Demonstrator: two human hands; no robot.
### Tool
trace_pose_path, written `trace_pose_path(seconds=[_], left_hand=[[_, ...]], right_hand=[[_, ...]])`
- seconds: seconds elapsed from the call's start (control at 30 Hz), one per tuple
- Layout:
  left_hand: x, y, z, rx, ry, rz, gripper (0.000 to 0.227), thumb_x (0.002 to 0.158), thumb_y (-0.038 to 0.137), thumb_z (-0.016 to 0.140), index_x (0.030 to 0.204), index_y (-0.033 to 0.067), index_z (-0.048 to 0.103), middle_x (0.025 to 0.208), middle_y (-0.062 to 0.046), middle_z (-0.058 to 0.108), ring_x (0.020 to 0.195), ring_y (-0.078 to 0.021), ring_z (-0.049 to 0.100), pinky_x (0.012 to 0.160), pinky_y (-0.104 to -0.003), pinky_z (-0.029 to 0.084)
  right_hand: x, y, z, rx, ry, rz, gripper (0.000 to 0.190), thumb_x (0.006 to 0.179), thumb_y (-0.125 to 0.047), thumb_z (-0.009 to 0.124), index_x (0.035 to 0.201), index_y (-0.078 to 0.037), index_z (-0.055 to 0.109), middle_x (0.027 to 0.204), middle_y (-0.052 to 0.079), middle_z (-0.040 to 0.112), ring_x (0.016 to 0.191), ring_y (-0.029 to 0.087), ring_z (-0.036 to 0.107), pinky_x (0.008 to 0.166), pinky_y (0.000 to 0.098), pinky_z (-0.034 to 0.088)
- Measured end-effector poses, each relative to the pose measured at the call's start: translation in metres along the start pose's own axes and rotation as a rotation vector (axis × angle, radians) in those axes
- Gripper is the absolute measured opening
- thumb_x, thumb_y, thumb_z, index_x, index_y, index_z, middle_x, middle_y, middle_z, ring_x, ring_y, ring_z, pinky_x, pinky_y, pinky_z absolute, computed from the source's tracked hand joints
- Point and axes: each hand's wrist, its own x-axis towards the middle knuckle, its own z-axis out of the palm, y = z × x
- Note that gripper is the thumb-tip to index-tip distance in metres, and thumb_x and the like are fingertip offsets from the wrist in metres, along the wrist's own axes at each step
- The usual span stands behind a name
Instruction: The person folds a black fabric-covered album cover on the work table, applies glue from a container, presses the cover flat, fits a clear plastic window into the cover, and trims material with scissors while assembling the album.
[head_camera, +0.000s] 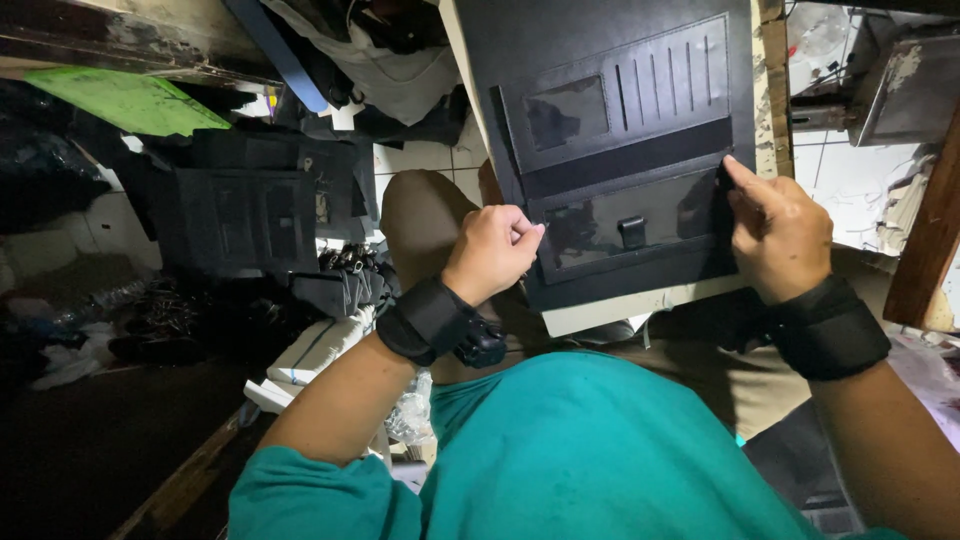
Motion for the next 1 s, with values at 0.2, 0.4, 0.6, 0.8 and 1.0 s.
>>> trace_pose_path(seconds=[0.2, 0.4, 0.6, 0.8, 1.0], left_hand=[[-0.005, -0.001, 0.0, 0.081, 0.047, 0.05, 0.035, 0.089, 0.028, 0.075, 0.063, 0.0121, 0.057, 0.052, -0.004, 0.062, 0.053, -0.0307, 0.061, 0.059, -0.043, 0.048], [-0.019, 0.018, -0.011, 0.344, 0.116, 0.328, 0.024, 0.094, 0.021, 0.075, 0.092, 0.0109, 0.054, 0.075, -0.013, 0.061, 0.065, -0.0414, 0.061, 0.055, -0.052, 0.044], [-0.019, 0.018, -0.008, 0.702, 0.255, 0.604, 0.021, 0.092, 0.024, 0.068, 0.109, 0.014, 0.074, 0.073, 0.0, 0.06, 0.064, -0.0218, 0.068, 0.053, -0.033, 0.055], [-0.022, 0.019, -0.002, 0.8, 0.314, 0.638, 0.022, 0.087, 0.022, 0.074, 0.105, 0.0104, 0.078, 0.069, -0.001, 0.06, 0.062, -0.0221, 0.066, 0.049, -0.033, 0.054], [-0.026, 0.021, -0.003, 0.798, 0.288, 0.633, 0.03, 0.085, 0.023, 0.075, 0.11, 0.0073, 0.077, 0.07, -0.003, 0.06, 0.062, -0.0236, 0.065, 0.05, -0.036, 0.052]], right_hand=[[-0.002, 0.006, 0.007, -0.002, 0.02, -0.003, 0.06, 0.097, 0.0, 0.067, 0.155, -0.016, 0.069, 0.098, 0.012, 0.066, 0.082, 0.031, 0.064, 0.072, 0.0419, 0.049], [0.001, -0.008, 0.0, -0.078, 0.045, 0.022, 0.048, 0.104, -0.008, 0.068, 0.15, -0.019, 0.071, 0.093, 0.014, 0.055, 0.082, 0.034, 0.059, 0.064, 0.0476, 0.046], [-0.008, 0.023, 0.019, -0.308, -0.081, 0.041, 0.085, 0.078, -0.022, 0.074, 0.159, -0.034, 0.053, 0.104, 0.007, 0.054, 0.099, 0.03, 0.062, 0.082, 0.0419, 0.057], [-0.002, -0.01, 0.004, -0.372, 0.163, -0.036, 0.044, 0.098, -0.023, 0.065, 0.141, -0.033, 0.07, 0.093, 0.002, 0.05, 0.087, 0.024, 0.061, 0.073, 0.0354, 0.054], [0.0, -0.011, 0.001, -0.4, 0.201, -0.12, 0.052, 0.092, -0.021, 0.063, 0.143, -0.027, 0.069, 0.093, 0.005, 0.048, 0.084, 0.028, 0.059, 0.069, 0.0368, 0.053]])
